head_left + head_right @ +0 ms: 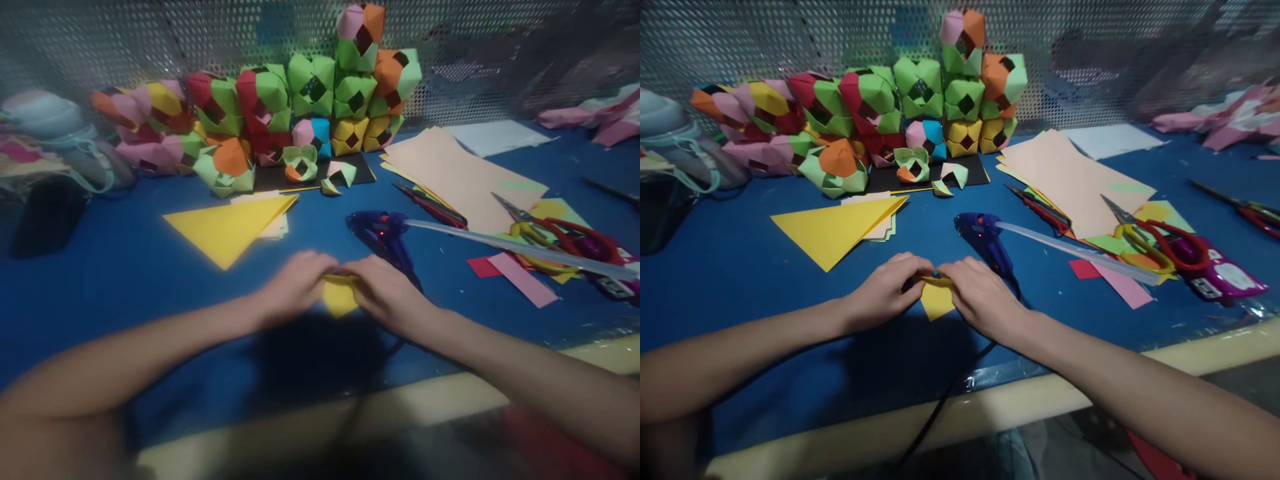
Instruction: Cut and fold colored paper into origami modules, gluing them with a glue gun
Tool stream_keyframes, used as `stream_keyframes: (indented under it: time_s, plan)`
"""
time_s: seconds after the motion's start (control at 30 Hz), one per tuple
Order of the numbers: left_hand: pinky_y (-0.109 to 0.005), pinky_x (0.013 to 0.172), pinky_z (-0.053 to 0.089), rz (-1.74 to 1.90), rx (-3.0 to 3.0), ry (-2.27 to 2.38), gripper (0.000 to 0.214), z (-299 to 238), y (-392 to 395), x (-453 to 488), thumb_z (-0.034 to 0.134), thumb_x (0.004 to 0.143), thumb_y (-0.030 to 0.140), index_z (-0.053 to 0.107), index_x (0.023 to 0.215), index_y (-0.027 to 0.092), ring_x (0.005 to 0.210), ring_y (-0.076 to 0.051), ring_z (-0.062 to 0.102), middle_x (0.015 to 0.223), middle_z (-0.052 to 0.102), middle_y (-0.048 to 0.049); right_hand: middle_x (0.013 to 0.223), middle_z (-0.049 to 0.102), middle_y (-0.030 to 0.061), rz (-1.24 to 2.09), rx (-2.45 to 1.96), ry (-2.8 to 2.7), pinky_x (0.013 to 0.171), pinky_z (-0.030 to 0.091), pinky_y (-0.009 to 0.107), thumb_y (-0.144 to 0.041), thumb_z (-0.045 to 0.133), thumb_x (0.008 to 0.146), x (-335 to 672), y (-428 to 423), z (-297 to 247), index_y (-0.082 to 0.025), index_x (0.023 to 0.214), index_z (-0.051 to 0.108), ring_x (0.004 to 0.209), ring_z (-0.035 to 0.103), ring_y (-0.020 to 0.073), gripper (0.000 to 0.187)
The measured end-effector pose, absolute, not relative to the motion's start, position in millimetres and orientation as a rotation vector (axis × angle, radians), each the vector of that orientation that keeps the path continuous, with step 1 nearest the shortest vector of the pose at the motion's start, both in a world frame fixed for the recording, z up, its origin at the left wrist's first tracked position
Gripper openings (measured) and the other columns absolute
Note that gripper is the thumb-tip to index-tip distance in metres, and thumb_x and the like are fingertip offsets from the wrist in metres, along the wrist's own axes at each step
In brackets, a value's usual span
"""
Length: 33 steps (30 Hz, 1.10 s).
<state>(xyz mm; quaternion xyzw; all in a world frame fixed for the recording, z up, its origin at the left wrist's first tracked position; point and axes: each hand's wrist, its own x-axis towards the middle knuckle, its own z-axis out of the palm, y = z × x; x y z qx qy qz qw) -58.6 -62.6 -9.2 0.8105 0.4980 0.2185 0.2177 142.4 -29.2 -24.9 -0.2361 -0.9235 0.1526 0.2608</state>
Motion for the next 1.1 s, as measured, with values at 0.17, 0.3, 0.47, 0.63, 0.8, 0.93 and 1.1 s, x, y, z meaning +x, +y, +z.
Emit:
stream_keyframes:
  time_s: [0.17, 0.3, 0.47, 0.63, 0.8, 0.93, 1.1]
  plan:
    - [-0.026, 0.073, 0.039, 0.456, 2.27, 1.304, 0.019, -6, -58, -61, 0.04, 0.081, 0.014, 0.057, 0.087, 0.02, 0.079, -0.017, 0.049, 0.08, 0.055, -0.0018, 0.086, 0.064, 0.0087, 0.403, -0.61, -2.574, 0.07, 0.044, 0.034, -0.012, 0.035, 0.093, 142, -29, -27, -0.014, 0.108, 0.057, 0.077, 0.053, 0.0194, 0.027]
    - [-0.025, 0.065, 0.033, 0.402, 2.291, 1.171, 0.016, 7, -57, -61, 0.043, 0.081, 0.017, 0.052, 0.068, 0.021, 0.063, -0.015, 0.038, 0.064, 0.044, 0.0011, 0.079, 0.062, 0.0055, 0.419, -0.573, -2.688, 0.067, 0.04, 0.03, -0.01, 0.035, 0.093, 145, -29, -19, -0.017, 0.094, 0.061, 0.075, 0.052, 0.0175, 0.027]
    - [-0.026, 0.057, 0.025, 0.286, 2.326, 1.184, 0.019, 18, -61, -60, 0.042, 0.082, 0.017, 0.05, 0.065, 0.02, 0.057, -0.014, 0.033, 0.061, 0.041, 0.0009, 0.067, 0.056, 0.0025, 0.455, -0.58, -2.71, 0.059, 0.038, 0.028, -0.016, 0.034, 0.095, 160, -33, -5, -0.019, 0.081, 0.059, 0.065, 0.048, 0.0154, 0.029]
    - [-0.026, 0.055, 0.024, 0.207, 2.482, 1.216, 0.021, 10, -60, -67, 0.036, 0.085, 0.019, 0.051, 0.07, 0.021, 0.058, -0.014, 0.034, 0.062, 0.042, 0.0005, 0.066, 0.055, 0.0029, 0.453, -0.684, -2.712, 0.056, 0.037, 0.028, -0.016, 0.036, 0.094, 172, -35, -6, -0.02, 0.078, 0.059, 0.061, 0.048, 0.0147, 0.029]
    - [-0.025, 0.054, 0.028, 0.179, 2.711, 1.253, 0.016, 2, -58, -69, 0.041, 0.085, 0.023, 0.056, 0.079, 0.021, 0.064, -0.015, 0.042, 0.067, 0.048, -0.0007, 0.071, 0.06, 0.0039, 0.422, -0.646, -2.658, 0.06, 0.043, 0.029, -0.014, 0.038, 0.093, 166, -28, -10, -0.02, 0.082, 0.059, 0.067, 0.052, 0.0163, 0.025]
    - [-0.026, 0.06, 0.036, 0.386, 2.665, 1.342, 0.019, -3, -57, -66, 0.039, 0.086, 0.023, 0.053, 0.074, 0.018, 0.068, -0.015, 0.047, 0.073, 0.054, -0.0033, 0.091, 0.065, 0.0085, 0.321, -0.758, -2.445, 0.074, 0.05, 0.036, -0.019, 0.042, 0.092, 155, -27, -8, -0.019, 0.101, 0.057, 0.085, 0.06, 0.0212, 0.018]
    - [-0.024, 0.061, 0.038, 0.851, 2.262, 1.572, 0.006, -5, -58, -66, 0.048, 0.078, 0.017, 0.047, 0.072, 0.018, 0.064, -0.012, 0.046, 0.072, 0.051, 0.0007, 0.115, 0.059, 0.0134, 0.572, -0.896, -2.17, 0.081, 0.053, 0.039, -0.028, 0.052, 0.087, 148, -35, -4, -0.019, 0.118, 0.047, 0.098, 0.061, 0.0234, 0.033]
